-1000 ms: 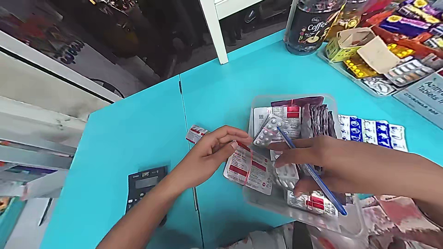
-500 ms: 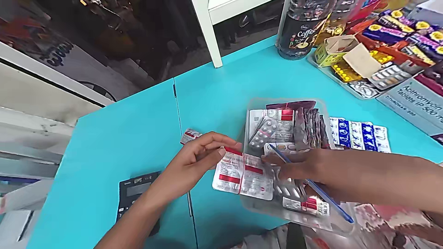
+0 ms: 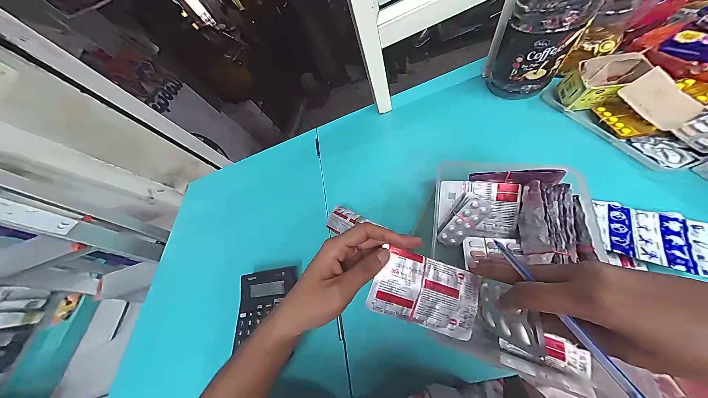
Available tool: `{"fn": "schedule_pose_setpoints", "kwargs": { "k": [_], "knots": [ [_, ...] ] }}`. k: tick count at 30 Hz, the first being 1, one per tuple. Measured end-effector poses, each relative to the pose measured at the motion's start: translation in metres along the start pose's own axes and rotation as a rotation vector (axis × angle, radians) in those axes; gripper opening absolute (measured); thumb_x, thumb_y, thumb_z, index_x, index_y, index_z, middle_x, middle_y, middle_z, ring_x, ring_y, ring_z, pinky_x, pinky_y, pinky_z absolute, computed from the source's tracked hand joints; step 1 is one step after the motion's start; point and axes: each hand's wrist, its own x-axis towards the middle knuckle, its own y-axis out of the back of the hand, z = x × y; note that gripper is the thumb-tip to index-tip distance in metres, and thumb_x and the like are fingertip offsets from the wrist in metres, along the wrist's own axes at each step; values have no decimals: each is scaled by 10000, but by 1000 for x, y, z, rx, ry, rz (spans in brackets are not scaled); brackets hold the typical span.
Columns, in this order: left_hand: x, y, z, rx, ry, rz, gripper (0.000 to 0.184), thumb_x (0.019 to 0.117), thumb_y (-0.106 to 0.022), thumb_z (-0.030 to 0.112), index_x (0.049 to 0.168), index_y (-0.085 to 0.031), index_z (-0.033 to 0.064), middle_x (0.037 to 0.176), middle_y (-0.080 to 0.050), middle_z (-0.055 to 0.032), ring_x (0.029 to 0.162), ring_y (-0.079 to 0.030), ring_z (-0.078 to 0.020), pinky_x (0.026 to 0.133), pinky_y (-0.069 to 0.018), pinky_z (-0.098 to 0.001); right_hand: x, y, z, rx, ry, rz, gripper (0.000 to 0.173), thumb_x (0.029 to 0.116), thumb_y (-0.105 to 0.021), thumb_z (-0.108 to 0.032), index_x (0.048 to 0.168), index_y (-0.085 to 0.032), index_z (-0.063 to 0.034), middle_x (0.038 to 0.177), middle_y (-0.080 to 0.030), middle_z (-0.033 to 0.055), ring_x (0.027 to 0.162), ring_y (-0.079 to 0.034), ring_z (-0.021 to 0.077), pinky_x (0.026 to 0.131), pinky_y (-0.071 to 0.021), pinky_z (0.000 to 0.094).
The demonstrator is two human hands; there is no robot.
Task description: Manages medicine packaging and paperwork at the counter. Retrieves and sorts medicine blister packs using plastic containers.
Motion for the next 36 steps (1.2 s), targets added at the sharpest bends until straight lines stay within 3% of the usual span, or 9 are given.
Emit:
{"fn": "schedule_pose_setpoints", "kwargs": {
  "k": [5,21,23,26,27,30,36],
  "knots": [
    [-3,1,1,-10,-11,8,255,1078,-442,58,1271,-603,15,1329,-667,-121,1196,-666,-181,1007,-559,-330,0,1,-2,5,-17,0,192,919,-634,-95,1090,-721,-91,1380,-657,122,991,-749,217,746,-605,288],
    [-4,1,1,1,-35,9,255,1082,-444,75,1256,-620,11,1328,-669,-127,1219,-656,-194,1033,-547,-346,-4,-4,-1,-22,-11,52,176,959,-607,-182,1093,-708,-129,1394,-655,68,1072,-722,150,794,-583,228],
    [-5,2,1,42,-48,35,255,1085,-447,95,1246,-632,27,1317,-678,-124,1217,-660,-203,1033,-550,-353,-7,-4,-1,-26,-25,113,210,989,-574,-245,1115,-701,-136,1306,-705,56,1041,-723,122,794,-577,219],
    [-7,9,2,94,-84,113,251,1083,-471,156,1228,-656,66,1295,-688,-132,1199,-669,-222,1022,-556,-358,-15,0,1,33,-148,328,288,1033,-574,-364,1141,-697,-128,965,-730,-6,806,-645,-10,713,-512,121],
    [-8,12,3,102,-89,148,247,1081,-483,174,1217,-665,77,1288,-693,-136,1184,-678,-221,1001,-567,-344,-16,1,2,104,-216,398,293,1025,-601,-365,1156,-703,-123,915,-719,-28,766,-636,-42,687,-520,102],
    [-11,23,10,150,-105,239,233,1068,-523,214,1193,-685,104,1252,-711,-129,1151,-697,-215,959,-587,-312,-18,5,1,424,-416,560,291,1001,-663,-316,1223,-703,-131,894,-729,-66,704,-706,5,598,-623,176],
    [-10,52,18,538,-124,346,261,1057,-475,167,1229,-669,139,1220,-731,-31,1034,-721,-123,858,-596,-224,-20,10,3,684,-497,661,253,1023,-630,-209,1245,-697,-106,959,-760,-48,762,-733,43,655,-633,197]
  ]
}}
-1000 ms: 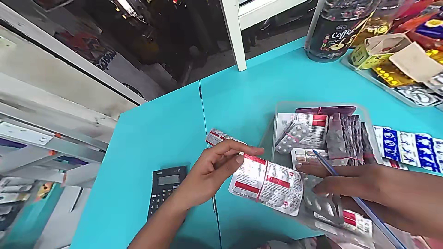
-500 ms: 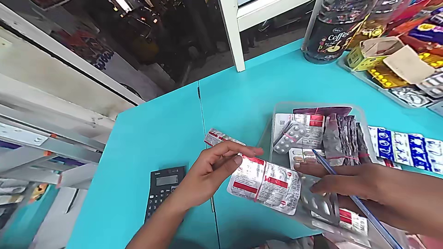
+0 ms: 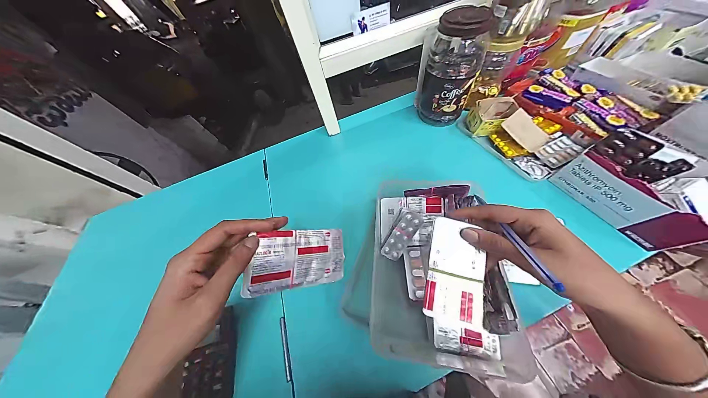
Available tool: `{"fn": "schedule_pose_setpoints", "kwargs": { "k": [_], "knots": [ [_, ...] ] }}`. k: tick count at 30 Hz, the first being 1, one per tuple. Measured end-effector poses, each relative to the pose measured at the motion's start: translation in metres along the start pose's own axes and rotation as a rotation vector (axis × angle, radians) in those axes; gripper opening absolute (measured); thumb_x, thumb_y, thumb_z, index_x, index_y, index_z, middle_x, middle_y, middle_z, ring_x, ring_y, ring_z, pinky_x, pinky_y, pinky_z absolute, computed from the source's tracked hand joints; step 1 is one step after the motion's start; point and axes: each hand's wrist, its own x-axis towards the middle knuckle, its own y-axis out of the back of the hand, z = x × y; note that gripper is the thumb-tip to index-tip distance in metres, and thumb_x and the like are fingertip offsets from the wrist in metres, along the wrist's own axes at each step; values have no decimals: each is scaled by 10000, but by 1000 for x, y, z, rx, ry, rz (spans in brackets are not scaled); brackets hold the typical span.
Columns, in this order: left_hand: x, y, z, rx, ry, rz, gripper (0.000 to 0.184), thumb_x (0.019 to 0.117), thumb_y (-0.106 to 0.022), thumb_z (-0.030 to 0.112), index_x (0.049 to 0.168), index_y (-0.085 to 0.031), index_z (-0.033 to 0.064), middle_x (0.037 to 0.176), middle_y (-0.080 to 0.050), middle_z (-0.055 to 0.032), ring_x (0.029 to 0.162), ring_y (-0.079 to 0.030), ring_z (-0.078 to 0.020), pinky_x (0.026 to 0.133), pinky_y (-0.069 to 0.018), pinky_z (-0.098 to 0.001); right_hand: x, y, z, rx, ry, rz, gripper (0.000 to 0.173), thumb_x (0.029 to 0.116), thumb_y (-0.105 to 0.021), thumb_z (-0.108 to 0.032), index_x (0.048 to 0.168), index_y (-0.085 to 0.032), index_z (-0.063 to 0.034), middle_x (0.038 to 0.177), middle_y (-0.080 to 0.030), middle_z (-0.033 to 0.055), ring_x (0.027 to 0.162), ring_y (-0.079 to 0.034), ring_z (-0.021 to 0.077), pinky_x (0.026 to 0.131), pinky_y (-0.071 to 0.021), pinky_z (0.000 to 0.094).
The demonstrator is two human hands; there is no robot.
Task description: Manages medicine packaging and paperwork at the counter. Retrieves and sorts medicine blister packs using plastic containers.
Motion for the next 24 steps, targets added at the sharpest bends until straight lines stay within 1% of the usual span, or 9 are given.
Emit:
{"fn": "schedule_pose_setpoints", "kwargs": {
  "k": [5,9,12,13,15,17,18,21,24],
  "knots": [
    [1,4,-13,188,147,-63,269,1027,-478,170,1206,-679,178,1129,-740,80,956,-697,-6,795,-568,-160,-5,0,1,8,-19,33,273,1018,-633,-195,1266,-690,-95,988,-765,-25,788,-749,77,662,-651,234],
    [0,19,-14,242,241,-255,267,1023,-502,207,1231,-668,191,1116,-744,107,974,-691,24,820,-565,-153,-10,0,-1,-54,20,74,277,1014,-641,-226,1259,-696,-110,974,-767,-36,783,-748,72,655,-647,224],
    [0,19,-9,442,207,-408,294,1023,-459,230,1229,-666,193,1059,-736,110,867,-671,50,748,-559,-170,-11,-2,-2,-87,52,81,266,1018,-636,-225,1244,-694,-98,971,-769,-49,787,-747,60,658,-645,212],
    [0,14,-5,528,195,-460,312,1018,-446,207,1236,-665,169,1014,-729,70,812,-659,7,712,-555,-232,-11,-4,-2,-95,60,83,262,1019,-635,-223,1239,-695,-96,964,-767,-52,783,-745,56,655,-643,208],
    [1,-3,7,663,205,-551,304,1016,-468,98,1249,-660,66,904,-708,-75,707,-652,-168,645,-549,-398,-11,-6,-2,-106,66,85,255,1018,-635,-220,1229,-696,-92,956,-765,-54,777,-743,53,648,-642,206],
    [6,-28,21,802,338,-623,291,1007,-514,29,1269,-638,2,922,-691,-208,770,-688,-360,697,-565,-545,-10,-7,-3,-125,68,76,262,1017,-636,-227,1235,-698,-96,951,-763,-56,770,-738,48,642,-639,204],
    [11,-42,27,878,429,-655,282,1008,-517,22,1263,-630,-17,971,-676,-243,847,-688,-415,749,-562,-572,-9,-8,-3,-137,68,77,263,1015,-639,-231,1234,-701,-100,934,-757,-59,760,-734,48,634,-638,206],
    [31,-79,39,1016,578,-746,209,1008,-516,17,1163,-636,-57,1068,-650,-260,1008,-663,-446,829,-549,-572,-8,-10,-3,-159,74,83,256,1011,-644,-236,1222,-703,-104,913,-754,-66,753,-732,43,633,-636,202],
    [49,-101,43,1059,645,-869,222,1005,-528,24,1176,-626,-78,1134,-647,-277,1081,-643,-464,864,-531,-592,-8,-11,-3,-151,85,86,249,1012,-640,-220,1220,-700,-96,921,-758,-65,753,-732,44,641,-635,199]
  ]
}}
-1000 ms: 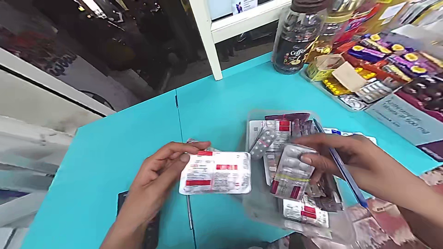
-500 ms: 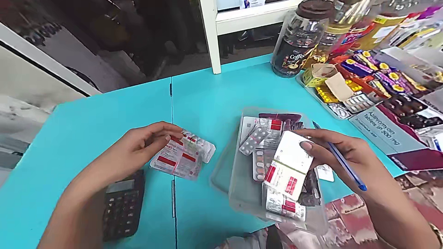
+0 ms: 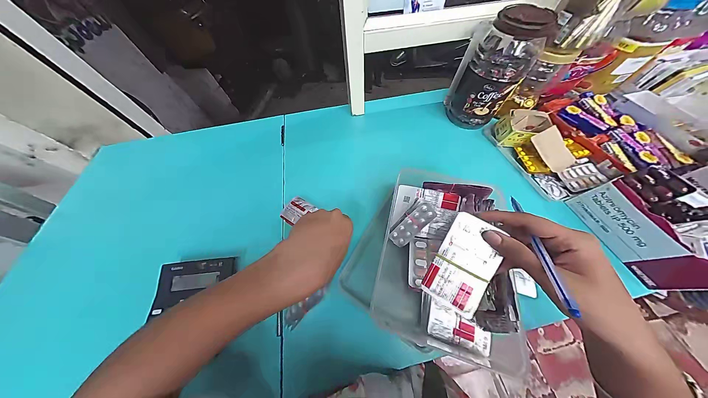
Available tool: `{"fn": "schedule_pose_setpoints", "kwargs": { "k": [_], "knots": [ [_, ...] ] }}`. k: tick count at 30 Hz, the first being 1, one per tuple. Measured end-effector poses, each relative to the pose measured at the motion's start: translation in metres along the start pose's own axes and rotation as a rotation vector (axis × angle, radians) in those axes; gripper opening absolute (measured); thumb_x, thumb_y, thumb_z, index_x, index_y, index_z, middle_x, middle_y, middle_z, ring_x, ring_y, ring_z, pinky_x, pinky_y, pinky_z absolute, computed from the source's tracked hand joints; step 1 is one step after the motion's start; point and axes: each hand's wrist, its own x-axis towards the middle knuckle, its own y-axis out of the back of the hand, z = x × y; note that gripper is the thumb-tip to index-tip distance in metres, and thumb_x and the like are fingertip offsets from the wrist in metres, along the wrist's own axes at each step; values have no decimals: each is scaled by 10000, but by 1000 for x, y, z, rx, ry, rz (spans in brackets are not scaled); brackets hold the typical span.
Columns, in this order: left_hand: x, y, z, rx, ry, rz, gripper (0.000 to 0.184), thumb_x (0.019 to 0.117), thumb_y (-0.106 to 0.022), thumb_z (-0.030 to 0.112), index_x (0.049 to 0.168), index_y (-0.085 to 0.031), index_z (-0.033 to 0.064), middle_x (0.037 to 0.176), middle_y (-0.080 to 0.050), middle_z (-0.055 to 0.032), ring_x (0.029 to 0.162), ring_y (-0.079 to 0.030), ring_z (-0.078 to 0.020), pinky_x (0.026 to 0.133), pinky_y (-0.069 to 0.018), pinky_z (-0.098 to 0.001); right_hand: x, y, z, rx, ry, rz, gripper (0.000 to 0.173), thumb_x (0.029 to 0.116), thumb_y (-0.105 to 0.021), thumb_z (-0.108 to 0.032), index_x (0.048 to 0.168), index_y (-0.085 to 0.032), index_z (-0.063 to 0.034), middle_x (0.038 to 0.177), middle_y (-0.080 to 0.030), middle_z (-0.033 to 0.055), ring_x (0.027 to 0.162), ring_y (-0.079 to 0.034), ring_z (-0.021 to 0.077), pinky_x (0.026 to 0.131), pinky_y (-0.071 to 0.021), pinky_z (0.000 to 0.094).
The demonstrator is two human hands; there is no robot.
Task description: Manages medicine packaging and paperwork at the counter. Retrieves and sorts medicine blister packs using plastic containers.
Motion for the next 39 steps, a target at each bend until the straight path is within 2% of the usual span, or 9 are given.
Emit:
{"fn": "schedule_pose_setpoints", "kwargs": {
  "k": [9,13,15,17,22,26,30,35,39],
  "knots": [
    [18,-2,12,-14,-47,10,285,1051,-449,55,1283,-570,-58,1156,-643,-274,1097,-642,-467,867,-531,-588,-4,5,4,-2,26,45,254,1017,-630,-211,1233,-698,-94,948,-766,-62,756,-735,40,635,-635,194],
    [14,-29,2,-335,-510,644,406,1086,-447,335,1168,-660,0,860,-689,-151,757,-704,-304,650,-579,-455,0,3,3,-39,60,91,239,1010,-645,-219,1215,-701,-108,916,-754,-75,727,-721,30,622,-628,190],
    [7,-30,9,-521,-659,745,721,995,-514,586,1457,-517,33,1136,-705,-148,959,-715,-233,787,-604,-397,6,-8,-4,-78,95,93,236,1008,-650,-210,1214,-700,-107,919,-746,-63,730,-712,30,630,-626,193],
    [1,-29,18,-563,-714,822,963,883,-589,708,1571,-373,70,1230,-661,-136,1039,-684,-190,814,-603,-358,13,-24,-15,-76,151,68,232,1010,-650,-206,1215,-693,-105,918,-736,-63,733,-696,12,637,-613,174],
    [-10,-31,3,-494,-580,1039,748,845,-711,364,1480,-481,42,1072,-721,-107,872,-702,-137,710,-590,-293,28,-28,-21,28,189,-52,322,1023,-633,-278,1278,-656,-82,1086,-754,13,933,-756,143,801,-663,294],
    [4,-54,-49,-384,-278,851,821,759,-719,362,1477,-500,30,1160,-591,-213,849,-659,-300,682,-579,-452,21,13,3,-340,200,37,283,1029,-613,-330,1188,-699,-113,1067,-757,-28,965,-726,74,873,-616,258],
    [26,-91,-71,-269,-183,705,914,670,-836,257,1452,-494,-72,1208,-572,-337,1040,-613,-512,805,-564,-576,11,31,15,-630,165,2,297,1023,-587,-368,1119,-757,-145,1040,-753,-42,955,-679,-27,853,-555,181],
    [25,-94,-66,-117,-200,722,854,726,-869,335,1391,-551,-97,1215,-605,-341,1104,-588,-564,824,-533,-639,20,31,16,-919,195,24,275,995,-548,-286,1075,-761,-133,956,-743,20,862,-679,136,757,-534,318],
    [23,-75,-42,-199,-372,922,506,947,-613,393,1281,-680,19,1141,-675,-206,1027,-651,-432,799,-563,-542,22,22,13,-1054,152,2,284,984,-580,-323,1025,-750,-99,842,-707,84,751,-656,293,678,-513,475]
  ]
}}
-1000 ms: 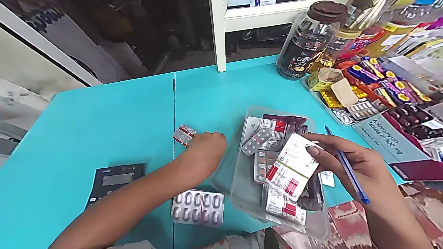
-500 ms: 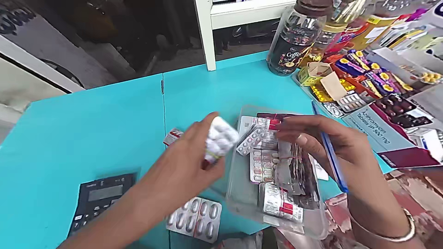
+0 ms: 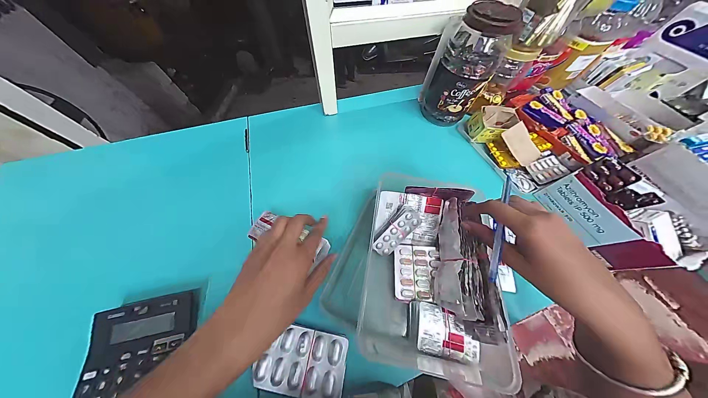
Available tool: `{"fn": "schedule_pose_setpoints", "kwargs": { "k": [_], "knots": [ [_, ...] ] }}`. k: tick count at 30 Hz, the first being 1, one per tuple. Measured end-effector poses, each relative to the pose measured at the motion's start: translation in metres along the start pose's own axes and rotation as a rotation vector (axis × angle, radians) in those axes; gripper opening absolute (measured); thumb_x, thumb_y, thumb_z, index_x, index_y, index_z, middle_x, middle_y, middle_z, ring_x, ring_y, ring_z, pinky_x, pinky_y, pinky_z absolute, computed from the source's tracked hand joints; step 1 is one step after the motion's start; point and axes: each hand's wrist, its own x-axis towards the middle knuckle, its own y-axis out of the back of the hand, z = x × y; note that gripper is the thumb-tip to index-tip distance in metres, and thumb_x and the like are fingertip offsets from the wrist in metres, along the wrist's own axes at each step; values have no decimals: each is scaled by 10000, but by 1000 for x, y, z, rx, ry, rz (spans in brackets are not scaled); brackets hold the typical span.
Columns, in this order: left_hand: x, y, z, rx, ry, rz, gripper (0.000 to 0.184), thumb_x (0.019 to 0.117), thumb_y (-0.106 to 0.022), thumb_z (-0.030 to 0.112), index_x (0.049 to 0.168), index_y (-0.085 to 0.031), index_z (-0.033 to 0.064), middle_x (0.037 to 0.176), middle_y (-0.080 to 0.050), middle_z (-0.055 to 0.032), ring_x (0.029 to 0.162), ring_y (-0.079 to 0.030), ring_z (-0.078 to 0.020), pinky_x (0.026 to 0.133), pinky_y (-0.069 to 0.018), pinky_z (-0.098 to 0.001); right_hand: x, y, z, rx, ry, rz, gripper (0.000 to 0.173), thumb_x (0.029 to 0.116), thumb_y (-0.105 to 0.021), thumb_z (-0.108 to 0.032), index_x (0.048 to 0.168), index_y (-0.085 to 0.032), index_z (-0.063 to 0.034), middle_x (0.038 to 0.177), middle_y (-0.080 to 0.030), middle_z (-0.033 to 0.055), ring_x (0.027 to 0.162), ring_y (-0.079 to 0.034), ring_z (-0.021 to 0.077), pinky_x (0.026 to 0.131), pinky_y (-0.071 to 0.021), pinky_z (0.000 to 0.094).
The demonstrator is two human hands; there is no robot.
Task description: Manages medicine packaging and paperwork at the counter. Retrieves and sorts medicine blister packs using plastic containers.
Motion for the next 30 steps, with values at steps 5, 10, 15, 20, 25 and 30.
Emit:
{"fn": "schedule_pose_setpoints", "kwargs": {
  "k": [5,10,15,20,25,30],
  "knots": [
    [45,-5,81,-411,-217,-49,497,989,-612,381,1289,-666,-10,1067,-700,-159,990,-689,-283,841,-585,-361,2,0,-31,66,-72,-35,227,980,-564,-265,1018,-700,-88,847,-702,58,748,-691,193,659,-574,339],
    [105,-2,117,-489,-84,-678,911,1031,-592,389,1609,-39,-46,1197,-636,-271,1106,-651,-380,975,-515,-489,-7,4,-22,592,-129,-49,280,1061,-526,-354,1086,-622,-92,1025,-713,-11,805,-688,-1,703,-604,184],
    [115,-10,99,-633,-22,-700,894,1016,-617,191,1631,14,38,1187,-658,-249,1035,-681,-316,929,-542,-459,-35,-6,-12,873,-152,199,246,1068,-542,-294,1113,-623,-66,1249,-705,104,1069,-738,235,829,-665,373],
    [116,20,64,-816,-15,-688,714,1013,-609,179,1618,-239,102,1229,-677,-176,1042,-685,-170,908,-556,-341,-43,-7,-3,780,-139,384,188,1043,-584,-270,1118,-661,-116,1268,-714,54,1129,-708,161,914,-615,294],
    [121,56,33,-898,-86,-748,505,989,-658,161,1449,-476,62,1091,-712,-71,942,-670,-40,838,-556,-234,-25,-12,-8,799,-95,316,445,987,-669,-309,1318,-601,-19,1340,-670,101,1242,-650,187,1015,-572,320],
    [124,67,30,-928,-219,-759,286,993,-632,91,1251,-638,-32,1062,-722,-83,914,-656,-12,816,-533,-192,-10,-7,-25,952,-67,133,577,972,-679,-292,1441,-498,-6,1256,-720,21,999,-729,94,829,-616,228]
  ]
}}
